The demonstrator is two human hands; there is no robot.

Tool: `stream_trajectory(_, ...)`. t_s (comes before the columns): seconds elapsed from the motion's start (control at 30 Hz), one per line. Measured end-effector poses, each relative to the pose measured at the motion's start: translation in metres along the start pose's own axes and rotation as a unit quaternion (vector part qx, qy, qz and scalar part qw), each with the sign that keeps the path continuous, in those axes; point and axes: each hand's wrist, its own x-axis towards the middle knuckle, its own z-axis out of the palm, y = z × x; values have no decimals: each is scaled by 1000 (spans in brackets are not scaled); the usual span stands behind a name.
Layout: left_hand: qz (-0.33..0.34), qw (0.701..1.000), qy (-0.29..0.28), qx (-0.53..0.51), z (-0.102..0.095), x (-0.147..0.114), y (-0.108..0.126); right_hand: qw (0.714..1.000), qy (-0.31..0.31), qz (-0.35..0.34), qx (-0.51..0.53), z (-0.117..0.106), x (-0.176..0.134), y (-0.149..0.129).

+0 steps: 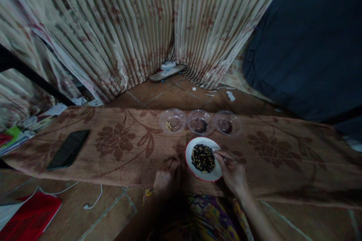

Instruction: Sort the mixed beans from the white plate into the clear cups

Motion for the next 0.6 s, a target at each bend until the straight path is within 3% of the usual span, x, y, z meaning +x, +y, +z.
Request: stream_trajectory(0.6,-9,1000,-11,-14,-6,2,4,1000,13,6,-6,2,-5,6)
